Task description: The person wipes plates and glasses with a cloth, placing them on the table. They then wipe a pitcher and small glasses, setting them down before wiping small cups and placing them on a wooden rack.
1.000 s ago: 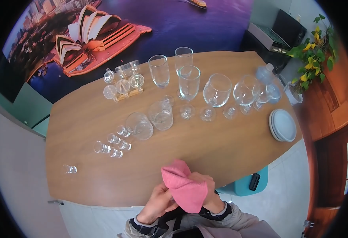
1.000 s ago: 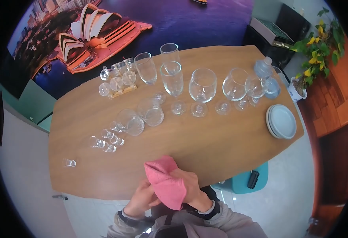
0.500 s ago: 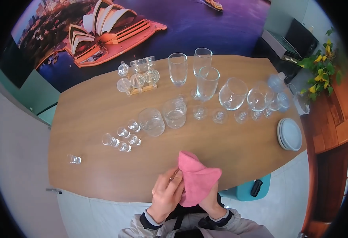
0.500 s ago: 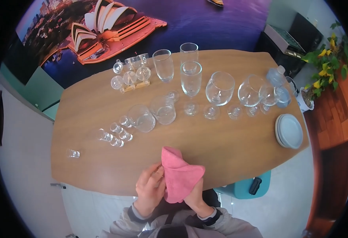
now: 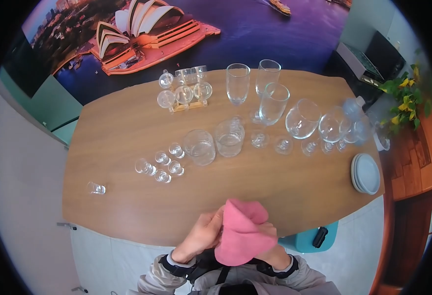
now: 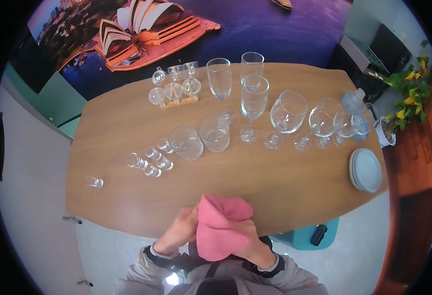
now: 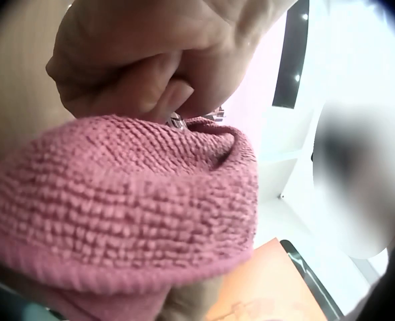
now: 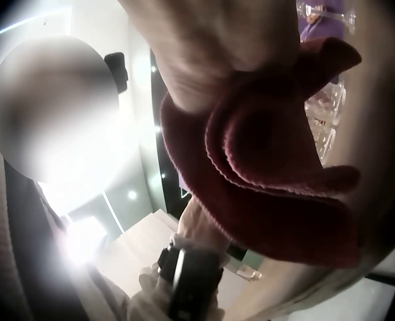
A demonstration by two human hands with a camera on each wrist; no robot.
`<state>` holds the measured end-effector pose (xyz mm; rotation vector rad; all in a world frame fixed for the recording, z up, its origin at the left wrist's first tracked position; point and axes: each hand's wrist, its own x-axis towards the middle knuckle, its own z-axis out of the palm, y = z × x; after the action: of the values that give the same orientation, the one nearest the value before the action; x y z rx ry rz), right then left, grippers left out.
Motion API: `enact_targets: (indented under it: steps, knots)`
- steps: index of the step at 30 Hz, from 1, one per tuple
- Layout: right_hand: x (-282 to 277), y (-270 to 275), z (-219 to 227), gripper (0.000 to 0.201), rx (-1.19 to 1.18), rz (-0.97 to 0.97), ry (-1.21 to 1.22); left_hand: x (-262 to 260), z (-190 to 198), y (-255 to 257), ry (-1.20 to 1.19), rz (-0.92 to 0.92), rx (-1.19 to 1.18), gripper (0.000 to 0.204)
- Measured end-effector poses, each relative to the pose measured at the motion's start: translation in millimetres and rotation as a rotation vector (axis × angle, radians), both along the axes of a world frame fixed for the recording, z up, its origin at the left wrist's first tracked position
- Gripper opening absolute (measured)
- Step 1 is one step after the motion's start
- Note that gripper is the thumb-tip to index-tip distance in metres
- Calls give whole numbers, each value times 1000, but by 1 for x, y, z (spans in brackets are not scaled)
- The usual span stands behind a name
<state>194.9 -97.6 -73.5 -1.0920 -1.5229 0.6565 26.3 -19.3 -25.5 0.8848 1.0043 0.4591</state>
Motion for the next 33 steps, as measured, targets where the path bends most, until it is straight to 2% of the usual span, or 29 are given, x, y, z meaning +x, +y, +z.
enact_targets:
  steps: [2, 4, 5, 6, 7, 8, 9, 10, 11, 12, 13, 16, 17, 18, 20, 22, 24, 25, 26, 27, 28, 31, 33]
  knots:
    - [3, -1, -4, 31, -58, -31, -27, 3, 1, -2, 21, -54, 14, 43]
    - [7, -5, -10, 29, -115, -65, -55, 7, -13, -4, 62, -110, 510, 42]
    - [10, -9, -13, 27, -114, -87, -175, 2, -15, 0, 63, -107, 508, 42]
    - [12, -13, -16, 25, -114, -109, -293, -7, -16, 5, 146, -301, 322, 40]
    - [14, -16, -17, 25, -119, -107, -289, -13, -17, 7, 227, -494, 130, 38]
    - [15, -18, -17, 19, -229, -52, -127, -12, -16, 4, 229, -492, 126, 38]
    - [15, -17, -17, 16, -334, 5, 33, -9, -12, 0, 219, -399, 215, 36]
    - [15, -14, -20, 16, -333, 12, 34, -5, -9, -4, 208, -304, 304, 33]
    - [12, -5, -20, 18, -353, -40, 199, 0, -7, -6, 212, -299, 304, 33]
    - [8, 3, -16, 21, -371, -92, 365, 4, -5, -8, 278, -294, 657, 31]
    - [3, -2, -3, 28, -602, -183, 775, 7, -4, -9, 342, -284, 1010, 30]
    - [17, -2, -6, 38, -656, -55, 911, 8, -4, -8, 296, -275, 1039, 33]
    - [8, 0, 29, 42, -560, -51, 935, 4, -4, -4, 284, -348, 997, 37]
    - [10, 0, 34, 42, -560, -48, 933, 2, -4, -3, 285, -346, 998, 37]
    - [14, -1, 38, 45, -578, -90, 1146, -2, -2, -1, 116, -427, 877, 38]
    - [21, -4, 42, 43, -552, -129, 1150, -12, -6, 5, 146, -474, 808, 40]
    - [30, -7, 47, 76, -680, -161, 554, -15, -17, 12, 177, -519, 737, 43]
    - [31, -10, 48, 76, -677, -159, 554, -15, -26, 17, 10, -316, 556, 43]
    - [31, -14, 48, 76, -653, -194, 702, -16, -29, 20, -153, -110, 370, 45]
    - [32, -17, 48, 75, -627, -226, 845, -16, -27, 28, -75, -66, 362, 45]
    - [32, -18, 47, 75, -627, -216, 839, -14, -30, 36, -77, -56, 366, 45]
    - [35, -17, 39, 74, -589, -227, 807, -2, -37, 56, 166, 100, 606, 39]
    - [37, -15, 32, 73, -561, -240, 789, 3, -56, 65, 147, 140, 679, 40]
